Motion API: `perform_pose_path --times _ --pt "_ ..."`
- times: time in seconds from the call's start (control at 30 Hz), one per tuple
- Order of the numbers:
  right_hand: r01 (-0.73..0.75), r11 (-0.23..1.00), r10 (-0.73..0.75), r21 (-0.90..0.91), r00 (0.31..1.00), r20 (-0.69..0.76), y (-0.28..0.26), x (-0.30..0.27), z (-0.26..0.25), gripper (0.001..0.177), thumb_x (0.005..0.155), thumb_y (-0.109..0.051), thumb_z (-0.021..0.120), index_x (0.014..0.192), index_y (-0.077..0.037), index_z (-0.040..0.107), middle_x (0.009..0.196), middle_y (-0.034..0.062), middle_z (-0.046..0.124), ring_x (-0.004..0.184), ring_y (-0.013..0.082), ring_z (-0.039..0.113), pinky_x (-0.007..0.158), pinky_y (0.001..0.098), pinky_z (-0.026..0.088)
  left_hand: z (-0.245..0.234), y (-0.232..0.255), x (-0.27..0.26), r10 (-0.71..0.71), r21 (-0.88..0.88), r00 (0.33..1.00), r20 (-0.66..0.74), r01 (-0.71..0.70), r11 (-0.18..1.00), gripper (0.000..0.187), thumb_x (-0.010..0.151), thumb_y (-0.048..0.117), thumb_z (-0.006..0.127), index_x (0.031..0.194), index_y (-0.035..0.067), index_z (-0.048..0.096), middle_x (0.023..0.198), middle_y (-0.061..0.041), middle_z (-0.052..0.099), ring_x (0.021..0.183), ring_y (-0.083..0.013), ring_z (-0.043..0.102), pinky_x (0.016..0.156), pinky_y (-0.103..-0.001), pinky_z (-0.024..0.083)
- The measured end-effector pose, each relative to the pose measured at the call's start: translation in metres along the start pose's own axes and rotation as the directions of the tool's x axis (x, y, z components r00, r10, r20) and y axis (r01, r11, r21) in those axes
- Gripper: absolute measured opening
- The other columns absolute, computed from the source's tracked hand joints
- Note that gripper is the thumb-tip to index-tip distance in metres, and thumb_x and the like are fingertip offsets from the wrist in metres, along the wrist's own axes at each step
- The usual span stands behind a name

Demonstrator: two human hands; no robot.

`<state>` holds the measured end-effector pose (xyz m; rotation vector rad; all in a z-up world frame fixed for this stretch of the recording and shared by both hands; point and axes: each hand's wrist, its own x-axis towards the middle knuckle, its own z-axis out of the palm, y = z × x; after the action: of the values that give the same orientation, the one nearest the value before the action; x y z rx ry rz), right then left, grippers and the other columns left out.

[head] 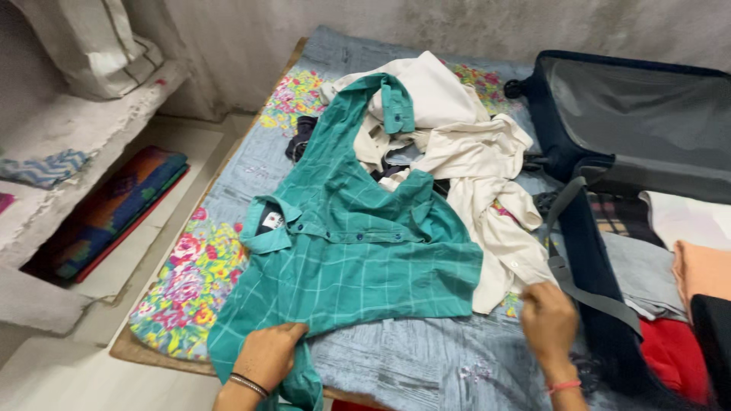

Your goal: The person folds a shirt and other pieces of clothing by hand on a bed and places them into a suitcase.

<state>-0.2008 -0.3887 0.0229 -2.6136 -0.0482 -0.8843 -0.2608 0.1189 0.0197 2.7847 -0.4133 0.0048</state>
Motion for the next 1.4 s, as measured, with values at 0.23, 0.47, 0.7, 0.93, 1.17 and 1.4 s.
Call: perform_pose_path --times 0.23,0.47,0.7,0.93,1.17,1.4 --pt "-0.333 0.942 0.334 -0.038 0.922 0.195 -0.070 -0.020 0.063 0.044 0.085 -0.038 0.076 0.109 -0.003 0.067 0.098 0.0180 0.065 0.092 0.0384 0.063 0.078 0.0486 0.050 0.007 0.006 0.010 0.017 0.024 0.998 -0.056 -0.016 1.000 0.038 0.073 0.002 0.063 0.109 0.013 0.070 0.101 -0.007 0.067 0.099 -0.0305 0.064 0.083 -0.043 0.053" --pt "-0.321 0.937 0.315 0.135 0.947 0.067 -0.042 -0.039 0.089 0.027 0.094 -0.030 0.073 0.098 -0.003 0.068 0.087 0.0164 0.066 0.078 0.0356 0.063 0.072 0.0453 0.049 0.004 0.019 0.005 0.075 -0.008 0.976 -0.203 -0.078 0.997 0.035 0.070 0.001 0.066 0.104 0.009 0.070 0.097 -0.008 0.065 0.095 -0.0310 0.062 0.079 -0.044 0.050" --pt "-0.307 0.937 0.329 0.164 0.935 -0.129 -0.014 -0.076 0.016 0.028 0.098 -0.024 0.074 0.119 -0.006 0.068 0.102 0.0159 0.074 0.087 0.0274 0.074 0.079 0.0377 0.056 0.038 0.032 -0.005 0.183 -0.162 0.978 -0.103 -0.198 0.967 0.029 0.067 0.002 0.068 0.095 0.009 0.067 0.095 -0.011 0.065 0.093 -0.0337 0.064 0.077 -0.046 0.053" --pt "-0.213 0.959 0.223 -0.185 0.974 0.035 0.066 -0.129 0.010 0.031 0.080 -0.021 0.069 0.111 -0.021 0.071 0.105 0.0099 0.071 0.099 0.0326 0.069 0.091 0.0456 0.054 0.105 0.059 -0.004 0.314 -0.241 0.869 0.383 -0.235 0.942 0.012 0.094 0.022 0.068 0.102 0.012 0.066 0.094 -0.012 0.066 0.099 -0.0311 0.070 0.079 -0.048 0.056" --pt "-0.124 0.992 0.123 -0.006 0.991 -0.043 -0.062 -0.009 0.015 0.027 0.091 -0.018 0.071 0.116 -0.009 0.070 0.121 0.0122 0.064 0.116 0.0333 0.061 0.102 0.0442 0.049 0.003 0.074 0.084 0.182 -0.349 0.983 -0.025 -0.179 0.920 0.020 0.091 0.025 0.069 0.102 0.009 0.070 0.100 -0.012 0.070 0.098 -0.0332 0.067 0.082 -0.044 0.054" --pt "-0.012 0.992 0.024 -0.125 0.995 0.098 -0.068 0.040 0.093 0.014 0.091 -0.020 0.069 0.102 -0.012 0.069 0.097 0.0098 0.072 0.097 0.0309 0.066 0.084 0.0476 0.047 0.008 0.079 0.154 0.273 -0.082 0.928 -0.254 -0.302 0.950 0.032 0.079 0.022 0.073 0.108 0.008 0.069 0.127 -0.016 0.062 0.121 -0.0372 0.057 0.099 -0.049 0.046"
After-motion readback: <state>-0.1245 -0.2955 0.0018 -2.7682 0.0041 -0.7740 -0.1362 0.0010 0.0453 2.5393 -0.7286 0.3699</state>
